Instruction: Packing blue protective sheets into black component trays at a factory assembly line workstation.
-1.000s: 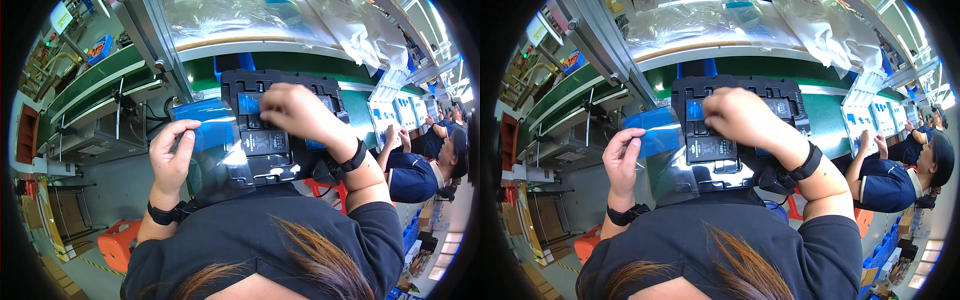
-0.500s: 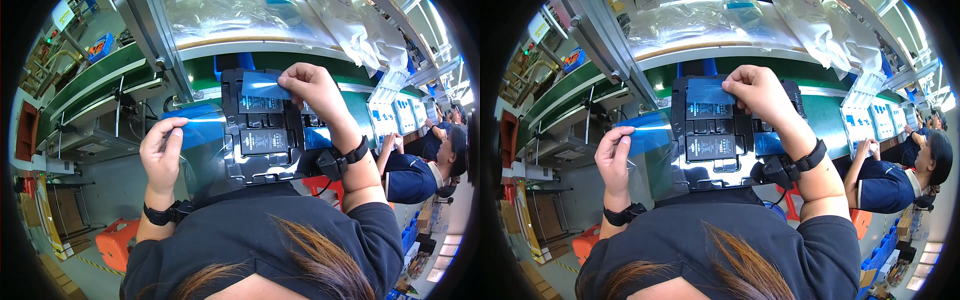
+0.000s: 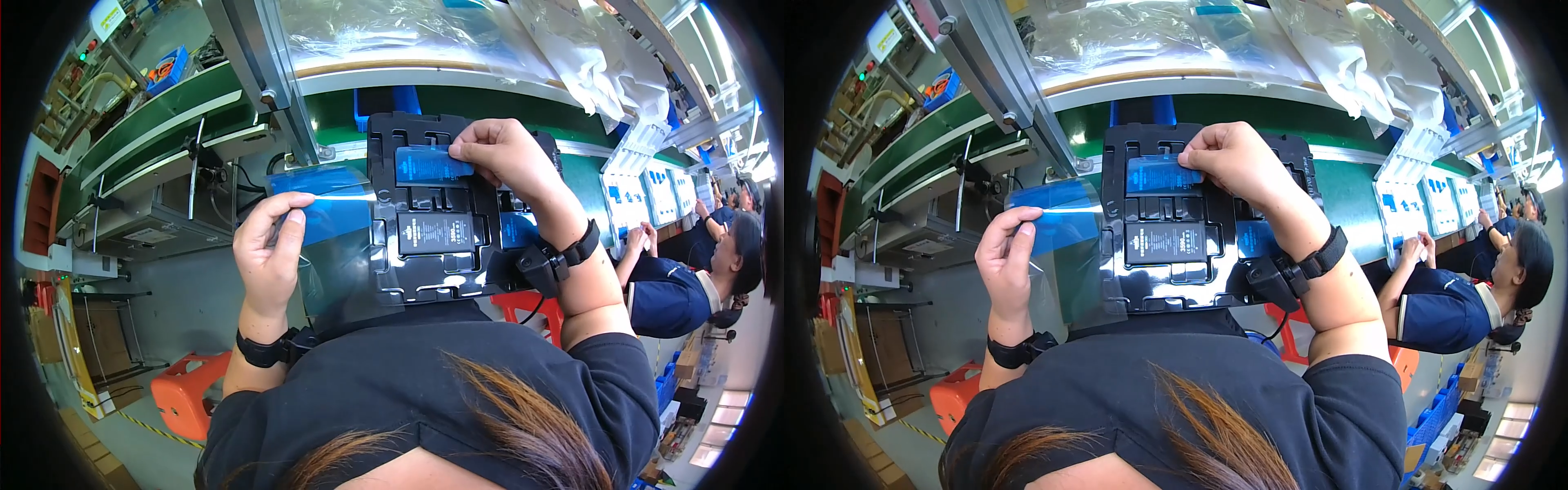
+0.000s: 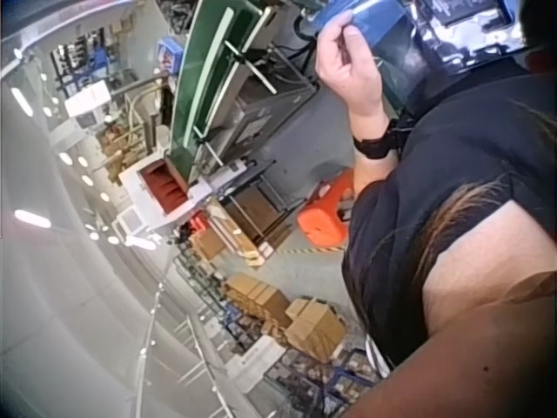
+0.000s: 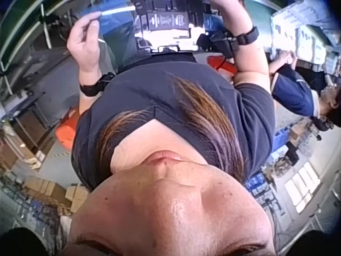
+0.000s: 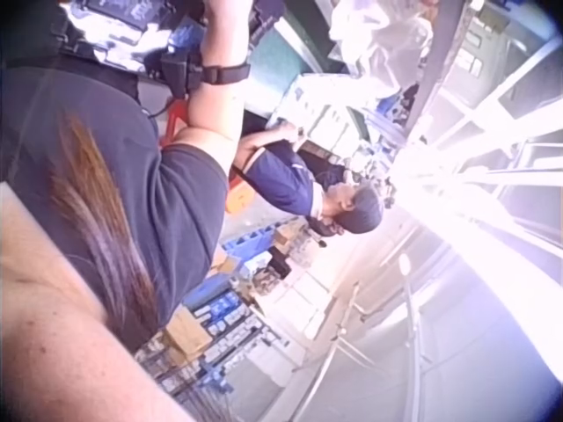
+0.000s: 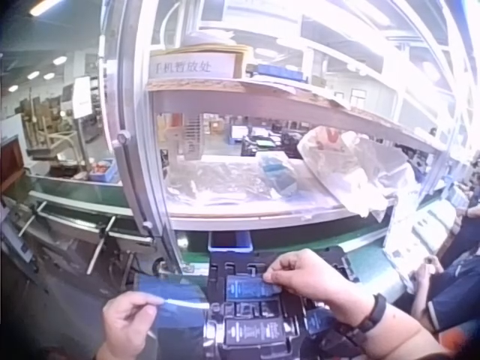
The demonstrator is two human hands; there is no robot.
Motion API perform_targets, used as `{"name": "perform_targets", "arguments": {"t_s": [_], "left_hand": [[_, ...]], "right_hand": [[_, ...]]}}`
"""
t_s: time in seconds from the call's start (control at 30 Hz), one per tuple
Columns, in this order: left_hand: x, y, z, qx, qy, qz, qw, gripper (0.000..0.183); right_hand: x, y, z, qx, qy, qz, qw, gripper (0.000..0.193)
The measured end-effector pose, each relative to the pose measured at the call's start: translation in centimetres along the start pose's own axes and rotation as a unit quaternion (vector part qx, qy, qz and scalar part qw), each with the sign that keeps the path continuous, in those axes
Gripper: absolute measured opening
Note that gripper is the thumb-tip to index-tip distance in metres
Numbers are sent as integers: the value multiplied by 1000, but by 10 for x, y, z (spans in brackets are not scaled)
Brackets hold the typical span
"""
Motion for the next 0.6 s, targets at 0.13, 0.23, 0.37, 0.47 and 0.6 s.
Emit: {"name": "perform_targets", "arguments": {"t_s": [0.13, 0.23, 0.37, 0.47, 0.6], "left_hand": [[1, 0, -2, 1, -2, 1, 1000, 14], [1, 0, -3, -1, -3, 0, 1000, 13], [-1, -1, -1, -6, -3, 1, 1000, 13], [-2, -1, -4, 8, 2, -7, 1000, 13], [-2, -2, -4, 6, 6, -9, 1000, 13]], "right_hand": [[-1, 1, -3, 1, 12, -4, 1000, 13], [-2, 1, -4, 5, 18, -4, 1000, 13], [-2, 1, -5, 16, 27, -9, 999, 14], [-3, 1, -5, 12, 29, -10, 999, 13], [-3, 0, -3, 13, 30, -13, 999, 13]]}}
Point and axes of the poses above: each hand's wrist, its own y-axis away from the middle knuckle, its own x-axis out of the back of the hand, z = x × y, the point moved 10 cm from there along -y, towards the middle knuckle, and after that the axes turned 7 degrees about x, right-handed, at the moved point
